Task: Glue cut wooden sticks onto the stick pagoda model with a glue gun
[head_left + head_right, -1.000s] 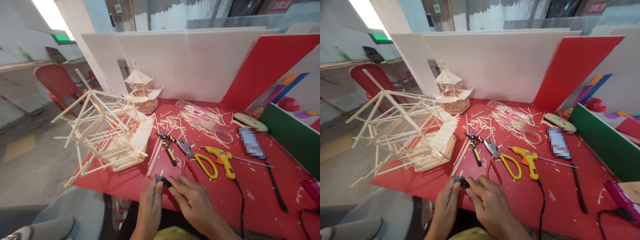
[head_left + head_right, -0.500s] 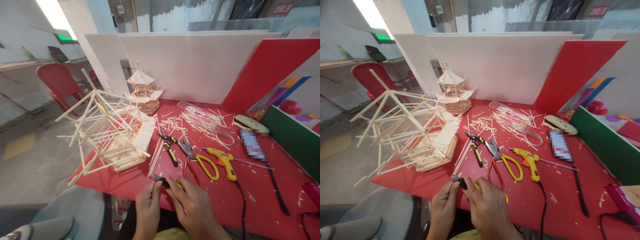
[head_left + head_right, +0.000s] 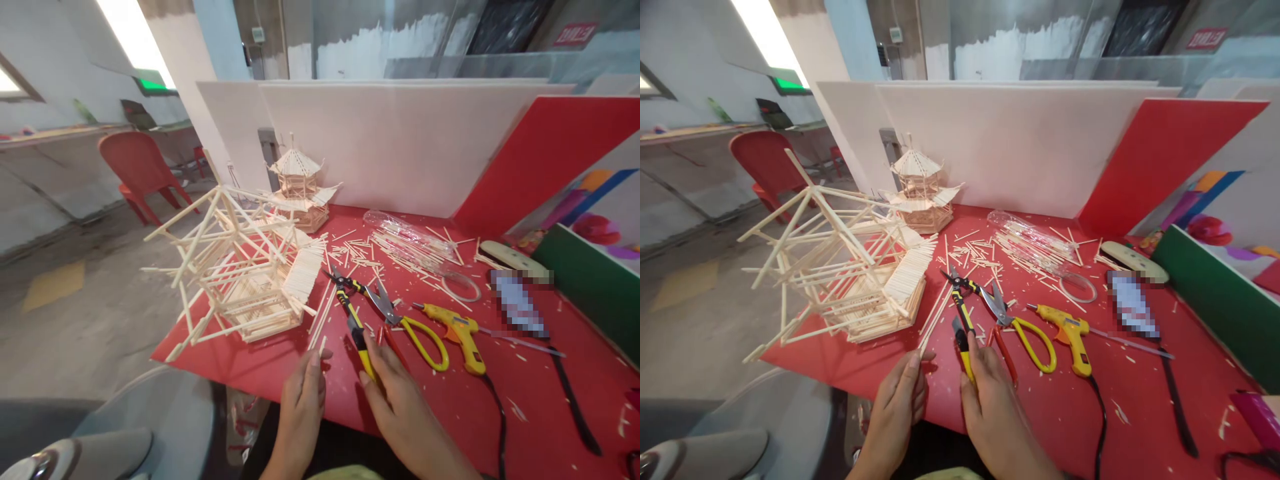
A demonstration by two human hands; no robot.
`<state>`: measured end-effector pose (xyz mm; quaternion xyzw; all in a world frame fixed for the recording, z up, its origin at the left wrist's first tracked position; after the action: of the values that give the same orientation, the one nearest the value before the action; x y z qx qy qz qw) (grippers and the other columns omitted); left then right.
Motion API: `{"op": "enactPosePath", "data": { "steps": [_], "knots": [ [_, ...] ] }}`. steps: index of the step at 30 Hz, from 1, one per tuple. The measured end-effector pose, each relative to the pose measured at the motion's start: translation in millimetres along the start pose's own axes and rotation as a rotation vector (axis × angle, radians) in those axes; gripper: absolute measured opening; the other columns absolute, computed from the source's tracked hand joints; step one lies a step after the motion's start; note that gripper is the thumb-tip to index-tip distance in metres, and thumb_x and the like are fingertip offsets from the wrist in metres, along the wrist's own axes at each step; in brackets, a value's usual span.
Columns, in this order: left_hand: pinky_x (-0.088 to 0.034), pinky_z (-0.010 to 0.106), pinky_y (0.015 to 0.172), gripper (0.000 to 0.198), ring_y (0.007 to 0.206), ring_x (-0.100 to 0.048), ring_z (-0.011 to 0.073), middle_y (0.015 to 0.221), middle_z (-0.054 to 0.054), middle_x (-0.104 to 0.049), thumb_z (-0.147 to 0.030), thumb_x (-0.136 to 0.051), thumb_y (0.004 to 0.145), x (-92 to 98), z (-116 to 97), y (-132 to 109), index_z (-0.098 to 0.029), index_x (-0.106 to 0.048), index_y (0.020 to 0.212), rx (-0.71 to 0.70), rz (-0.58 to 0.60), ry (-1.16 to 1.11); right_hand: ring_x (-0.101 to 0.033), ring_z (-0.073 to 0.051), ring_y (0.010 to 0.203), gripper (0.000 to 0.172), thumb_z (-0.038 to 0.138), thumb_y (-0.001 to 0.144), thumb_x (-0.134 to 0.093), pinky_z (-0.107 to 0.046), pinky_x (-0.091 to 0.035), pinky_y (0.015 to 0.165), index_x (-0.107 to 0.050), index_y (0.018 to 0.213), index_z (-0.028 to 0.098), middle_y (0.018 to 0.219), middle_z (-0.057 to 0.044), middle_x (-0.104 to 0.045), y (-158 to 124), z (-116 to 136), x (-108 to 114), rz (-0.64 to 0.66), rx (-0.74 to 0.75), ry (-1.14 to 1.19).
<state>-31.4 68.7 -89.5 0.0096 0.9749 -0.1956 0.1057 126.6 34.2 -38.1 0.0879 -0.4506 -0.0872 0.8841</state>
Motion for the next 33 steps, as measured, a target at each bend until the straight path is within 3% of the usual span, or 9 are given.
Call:
{"op": "enactPosePath", "data": {
  "steps": [3,6,8,11,13,16,21,25,33],
  "knots": [
    [-0.019,0.014,0.041,0.053,0.043,-0.024,0.0042,0.054,-0.013,-0.028,-0.059,-0.074,0.071,-0.8,5,-1,-0.020,-0.058,0.103,0.104,0.010,-0.151,-0.066,-0.026,0.110,0.049,0.023,0.096,-0.041,-0.034,-0.060,0.080,-0.044,0.144,0.018,0.123,-0.016,-0.065,-2,6,-23,0.041,0.062,-0.079],
    [-0.019,0.014,0.038,0.043,0.040,-0.023,0.0038,0.051,-0.014,-0.029,-0.055,-0.073,0.075,2.3,-1,-1,-0.020,-0.055,0.093,0.076,0.023,-0.191,-0.070,-0.026,0.096,0.046,0.018,0.094,-0.041,-0.034,-0.060,0.073,-0.049,0.139,0.010,0.116,-0.020,-0.066,4,12,-36,0.033,0.082,-0.191],
    [-0.023,0.016,0.035,0.036,0.037,-0.027,0.0052,0.049,-0.012,-0.036,-0.053,-0.067,0.081,3.6,-9,-1,-0.021,-0.053,0.088,0.010,0.051,-0.164,-0.070,-0.029,0.092,0.044,0.016,0.094,-0.042,-0.039,-0.060,0.072,-0.052,0.136,0.006,0.112,-0.022,-0.068,11,16,-34,-0.008,0.085,-0.280],
    [-0.035,0.019,0.040,0.029,0.041,-0.043,0.0087,0.052,-0.008,-0.050,-0.048,-0.062,0.088,4.4,-20,-2,-0.021,-0.054,0.086,-0.063,0.088,-0.147,-0.066,-0.032,0.101,0.039,0.019,0.093,-0.049,-0.048,-0.055,0.084,-0.058,0.129,0.012,0.115,-0.019,-0.068,18,32,-16,-0.122,0.134,-0.329],
    [-0.041,0.020,0.047,0.027,0.049,-0.051,0.0101,0.058,-0.005,-0.058,-0.045,-0.064,0.087,6.7,-23,-3,-0.020,-0.055,0.084,-0.065,0.086,-0.176,-0.064,-0.030,0.104,0.030,0.023,0.093,-0.052,-0.047,-0.053,0.088,-0.064,0.120,0.019,0.114,-0.014,-0.069,17,47,0,-0.177,0.189,-0.225],
    [-0.047,0.022,0.060,0.026,0.064,-0.059,0.0122,0.074,0.000,-0.067,-0.042,-0.071,0.082,9.8,-29,-3,-0.019,-0.059,0.083,-0.079,0.079,-0.204,-0.068,-0.021,0.086,0.016,0.026,0.095,-0.055,-0.032,-0.055,0.077,-0.067,0.104,0.023,0.094,-0.007,-0.072,13,65,10,-0.134,0.234,0.088],
    [-0.049,0.024,0.078,0.025,0.090,-0.063,0.0174,0.092,0.004,-0.070,-0.039,-0.077,0.076,13.9,-23,-2,-0.019,-0.068,0.086,-0.005,0.038,-0.291,-0.069,-0.016,0.070,0.017,0.033,0.089,-0.064,-0.023,-0.053,0.065,-0.071,0.100,0.023,0.082,-0.002,-0.074,17,68,-13,0.049,0.059,0.451],
    [-0.049,0.024,0.073,0.023,0.084,-0.065,0.0175,0.083,0.004,-0.070,-0.036,-0.080,0.072,12.8,-20,-1,-0.018,-0.068,0.079,0.030,0.015,-0.369,-0.069,-0.016,0.069,0.017,0.030,0.088,-0.060,-0.021,-0.053,0.064,-0.075,0.088,0.022,0.072,-0.001,-0.072,18,63,-33,0.131,-0.072,0.598],
    [-0.046,0.019,0.057,0.020,0.065,-0.062,0.0130,0.065,0.000,-0.065,-0.031,-0.081,0.070,4.2,-26,1,-0.017,-0.067,0.071,0.001,-0.012,-0.408,-0.061,-0.013,0.059,0.016,0.021,0.085,-0.057,-0.020,-0.046,0.055,-0.072,0.083,0.019,0.070,-0.002,-0.069,11,58,-28,0.020,-0.024,0.502]
  ]
}}
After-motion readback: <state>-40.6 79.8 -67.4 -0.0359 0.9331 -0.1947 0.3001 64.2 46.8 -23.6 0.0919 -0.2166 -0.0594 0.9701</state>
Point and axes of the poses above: each hand's wrist, its own y-axis towards the middle knuckle, its own x-axis out of the back of the hand, z = x × y, the point moved 10 cm from there along y, towards the middle knuckle
